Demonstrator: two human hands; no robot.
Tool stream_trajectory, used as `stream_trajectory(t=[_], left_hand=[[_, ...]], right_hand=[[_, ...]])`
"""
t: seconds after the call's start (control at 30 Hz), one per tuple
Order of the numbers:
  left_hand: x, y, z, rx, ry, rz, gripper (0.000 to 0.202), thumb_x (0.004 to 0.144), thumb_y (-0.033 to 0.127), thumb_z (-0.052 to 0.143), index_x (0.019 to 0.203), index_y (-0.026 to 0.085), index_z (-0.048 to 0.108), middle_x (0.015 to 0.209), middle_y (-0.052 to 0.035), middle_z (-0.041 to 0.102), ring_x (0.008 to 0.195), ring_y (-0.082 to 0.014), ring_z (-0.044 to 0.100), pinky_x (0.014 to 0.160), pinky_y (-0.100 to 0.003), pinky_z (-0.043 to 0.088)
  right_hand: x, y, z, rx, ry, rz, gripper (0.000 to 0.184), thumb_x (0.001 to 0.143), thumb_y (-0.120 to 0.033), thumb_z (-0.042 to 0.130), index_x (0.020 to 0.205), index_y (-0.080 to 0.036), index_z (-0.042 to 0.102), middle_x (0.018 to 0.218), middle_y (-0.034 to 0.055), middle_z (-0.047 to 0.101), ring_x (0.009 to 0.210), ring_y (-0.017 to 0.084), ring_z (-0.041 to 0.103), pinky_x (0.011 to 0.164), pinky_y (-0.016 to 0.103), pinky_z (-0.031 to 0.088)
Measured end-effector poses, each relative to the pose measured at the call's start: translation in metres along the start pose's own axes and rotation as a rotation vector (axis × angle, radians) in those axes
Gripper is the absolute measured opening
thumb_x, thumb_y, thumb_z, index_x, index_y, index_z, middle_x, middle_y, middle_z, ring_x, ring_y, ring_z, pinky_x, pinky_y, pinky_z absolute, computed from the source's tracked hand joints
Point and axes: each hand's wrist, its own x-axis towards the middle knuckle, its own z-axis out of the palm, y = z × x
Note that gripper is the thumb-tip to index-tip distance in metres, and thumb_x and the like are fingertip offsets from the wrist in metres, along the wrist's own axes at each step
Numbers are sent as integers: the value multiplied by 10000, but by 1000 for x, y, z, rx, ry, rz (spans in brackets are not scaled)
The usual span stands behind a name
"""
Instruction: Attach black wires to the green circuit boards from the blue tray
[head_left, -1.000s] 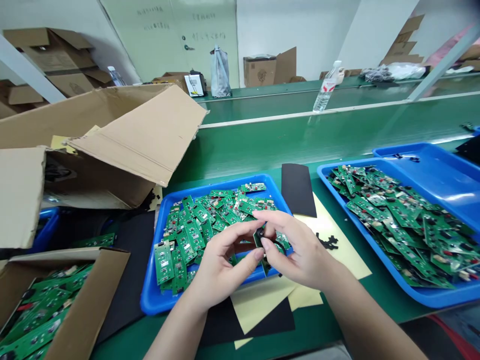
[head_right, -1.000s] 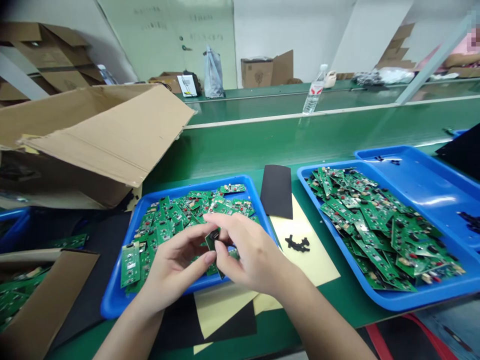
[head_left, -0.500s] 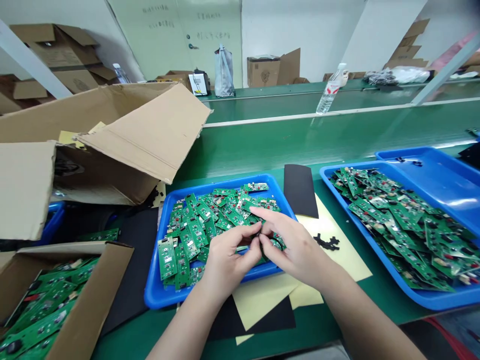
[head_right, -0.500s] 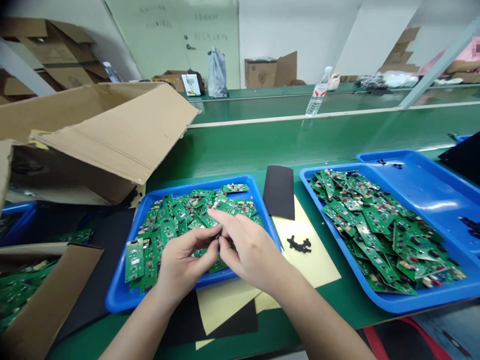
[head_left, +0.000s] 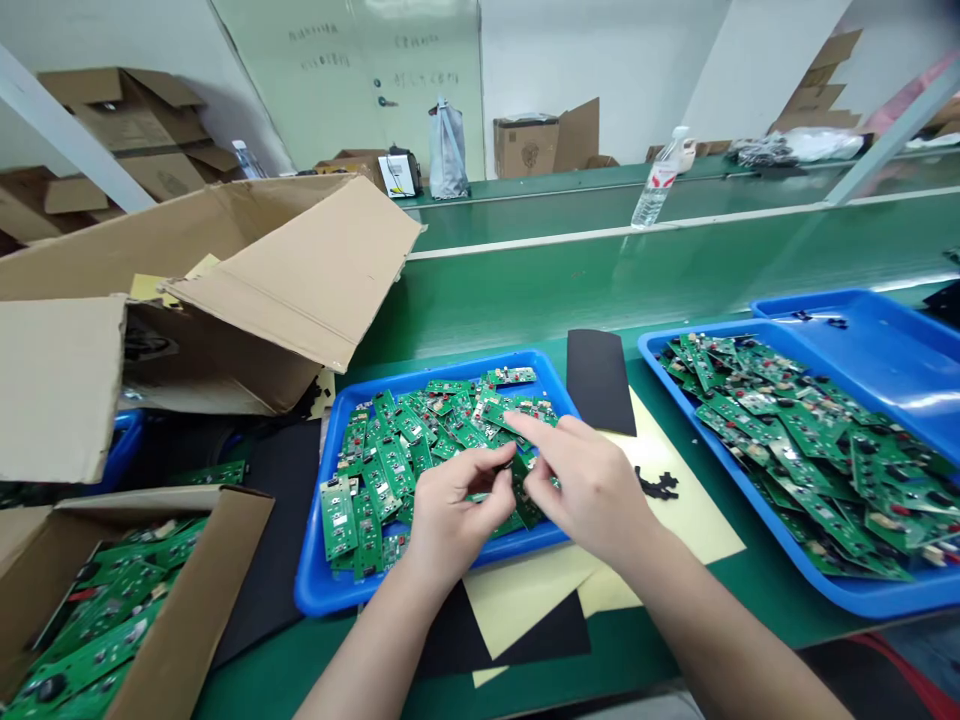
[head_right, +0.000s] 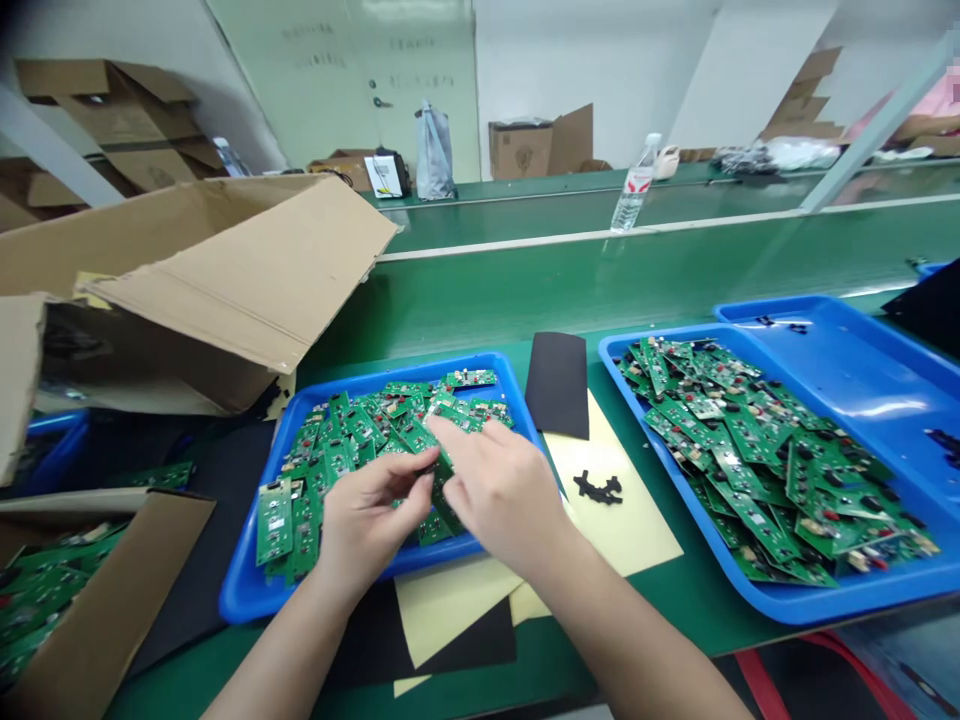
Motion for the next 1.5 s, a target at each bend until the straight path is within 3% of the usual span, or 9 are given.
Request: stream_trajectory(t=[0.13,0.23,0.43,0.67,0.83,0.97,1.13,1.37,1.5], left_hand=[[4,1,-8,-129,104,-161,207,751,201,628,934,182,723,585,3,632,470,-86,531,432,-179,452],[8,3,-13,-210,139,-274,220,742,233,659,948,183,719,592,9,576,488,-71,486,442,-165,431],[10,3,-15,-303,168,-315,272,723,286,692,968,166,696,607,9,547,509,-73,482,452,-164,436],[11,6,-15,-224,229,-311,215,704,253,707,893,164,661,622,11,622,531,-85,566,477,-159,469],[13,-1,-19,21,255,-160,111,741,253,671,821,179,691,829,-47,706,797,-182,668,674,-276,557],[16,-6,-24,236,195,-15,92,776,263,636,796,197,696,791,-32,703,735,-176,658,662,-285,542],[19,-10,-27,318,168,77,143,791,313,613,719,198,658,700,-20,680,630,-168,629,600,-273,503],[23,-17,-24,277,115,-28,279,789,444,590,857,183,657,817,-70,701,729,-215,666,657,-329,550],[24,-18,-24,263,62,-74,376,795,484,563,995,174,638,950,-108,689,835,-242,669,675,-354,569]], right_hand=[[3,5,-6,235,-76,261,420,821,-135,438,1236,-159,496,627,-14,512,590,146,509,583,297,469],[3,3,-12,526,-215,423,454,835,-230,526,1278,-208,430,752,-5,543,669,137,557,622,293,498],[2,-5,-15,902,-270,523,563,777,-176,587,1294,-253,378,863,2,522,710,117,568,623,274,523],[1,-3,-5,846,-218,426,520,788,-130,526,1278,-248,396,848,-1,516,724,117,560,653,281,526],[0,-2,0,825,-189,403,499,797,-142,524,1271,-244,405,861,2,504,746,121,563,667,286,522],[2,0,5,827,-176,412,488,789,-144,524,1256,-236,414,858,0,512,744,121,563,668,286,517],[7,6,9,811,-115,473,474,758,-133,530,1217,-209,438,813,-14,503,706,111,555,624,260,501],[20,14,9,817,-92,576,509,696,-104,581,1191,-167,477,743,-38,548,597,77,538,605,233,491],[19,32,-10,679,-5,678,484,676,-154,613,1149,-153,514,716,-28,596,567,97,574,593,257,523]])
